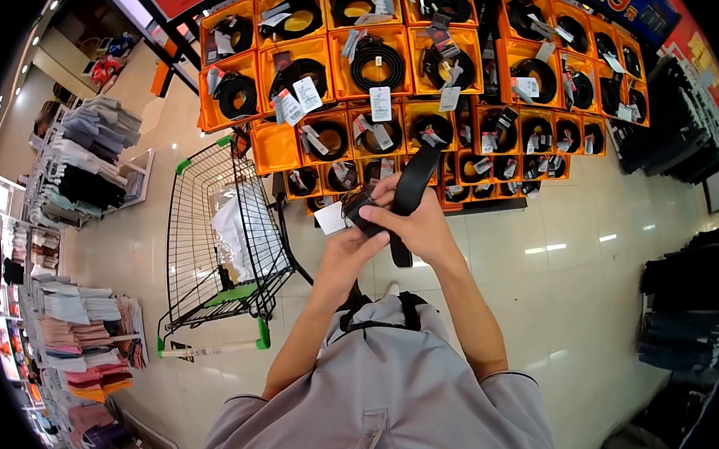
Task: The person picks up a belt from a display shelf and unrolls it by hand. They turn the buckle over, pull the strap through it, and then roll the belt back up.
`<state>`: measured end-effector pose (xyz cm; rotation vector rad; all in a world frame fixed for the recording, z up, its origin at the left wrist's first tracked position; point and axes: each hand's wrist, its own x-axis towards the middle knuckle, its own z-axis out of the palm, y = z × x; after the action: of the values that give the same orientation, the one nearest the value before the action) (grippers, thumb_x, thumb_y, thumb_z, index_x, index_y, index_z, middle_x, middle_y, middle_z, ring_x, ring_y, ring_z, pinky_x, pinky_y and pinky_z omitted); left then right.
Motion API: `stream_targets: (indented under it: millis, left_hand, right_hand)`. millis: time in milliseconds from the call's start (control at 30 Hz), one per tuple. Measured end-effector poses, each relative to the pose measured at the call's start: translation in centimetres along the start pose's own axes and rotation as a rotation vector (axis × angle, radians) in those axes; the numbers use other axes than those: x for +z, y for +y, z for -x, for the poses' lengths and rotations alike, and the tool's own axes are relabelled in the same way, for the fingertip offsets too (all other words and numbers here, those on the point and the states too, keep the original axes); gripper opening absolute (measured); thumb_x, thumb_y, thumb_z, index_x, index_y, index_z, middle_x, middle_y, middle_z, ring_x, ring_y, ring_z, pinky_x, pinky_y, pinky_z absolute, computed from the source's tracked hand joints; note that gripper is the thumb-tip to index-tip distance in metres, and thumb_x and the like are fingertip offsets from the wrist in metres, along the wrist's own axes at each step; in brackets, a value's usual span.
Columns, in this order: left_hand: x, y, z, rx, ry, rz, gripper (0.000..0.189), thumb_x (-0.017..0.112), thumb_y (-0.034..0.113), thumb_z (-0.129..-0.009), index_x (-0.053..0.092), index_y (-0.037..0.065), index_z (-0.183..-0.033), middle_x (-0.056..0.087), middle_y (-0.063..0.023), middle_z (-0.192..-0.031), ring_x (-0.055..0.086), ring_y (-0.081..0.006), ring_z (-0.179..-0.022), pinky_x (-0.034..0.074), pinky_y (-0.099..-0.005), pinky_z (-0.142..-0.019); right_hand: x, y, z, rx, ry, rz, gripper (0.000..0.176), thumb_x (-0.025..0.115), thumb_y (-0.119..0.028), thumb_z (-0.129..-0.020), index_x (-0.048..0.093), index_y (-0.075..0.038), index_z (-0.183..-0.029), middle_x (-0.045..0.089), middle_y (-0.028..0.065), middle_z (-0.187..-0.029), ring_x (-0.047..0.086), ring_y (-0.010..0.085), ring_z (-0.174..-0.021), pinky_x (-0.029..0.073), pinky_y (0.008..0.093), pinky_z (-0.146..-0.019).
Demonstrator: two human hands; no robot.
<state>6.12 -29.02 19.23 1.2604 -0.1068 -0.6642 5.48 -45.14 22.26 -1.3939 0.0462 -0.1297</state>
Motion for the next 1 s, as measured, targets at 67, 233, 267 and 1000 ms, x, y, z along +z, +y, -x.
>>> stream_targets:
  millis: [67,233,267,1000]
  left_hand:
    - [0.0,1.6,1.7,0.077,-0.035,-0.103,0.03,0.074,0.013,-0.089,0.068,-0.004,-0.113,0.071,-0.008,-0.103,0.067,-0.0145,-0.095,0.052,-0.0263,-0.088]
    - [-3.5,6.6,1.3,0.821,0.122,-0.775,0.054,0.088,0.012,-0.069,0.067,-0.001,-0.117,0.068,-0.0145,-0.12,0.064,-0.0252,-0.111,0.051,-0.0355,-0.094]
    - [-2.8,8.7,1.0,0.868,-0.006,-0.872,0.067,0.088,0.016,-0.069,0.06,0.002,-0.129,0.062,-0.0171,-0.13,0.06,-0.0314,-0.118,0.046,-0.0401,-0.101]
    - [-2.4,8.3,-4.5,0.397,-0.124,0.471,0.062,0.025,0.065,-0.102,0.044,0.006,-0.098,0.049,-0.0077,-0.092,0.047,-0.0154,-0.06,0.038,-0.0275,-0.052]
  right_hand:
    - [-0.9,-0.1,-0.2,0.007,0.099,0.004,0.026,0.082,-0.002,-0.079,0.06,-0.002,-0.093,0.066,0.0033,-0.08,0.064,0.0105,-0.075,0.051,0.0253,-0.069]
    - [-2.2,-2.0,0.0,0.002,-0.023,0.006,0.026,0.084,-0.001,-0.075,0.061,-0.005,-0.086,0.06,-0.002,-0.082,0.056,0.0073,-0.076,0.047,0.0235,-0.068]
    - [-2.0,-2.4,0.0,0.002,-0.024,0.003,0.026,0.084,-0.001,-0.075,0.061,-0.005,-0.086,0.06,-0.002,-0.082,0.056,0.0073,-0.076,0.047,0.0235,-0.068]
    - [-3.2,-7.7,2.3,0.126,0.336,0.458,0.034,0.074,-0.029,-0.09,0.065,-0.001,-0.107,0.058,0.0006,-0.068,0.052,0.0061,-0.049,0.04,0.023,-0.041]
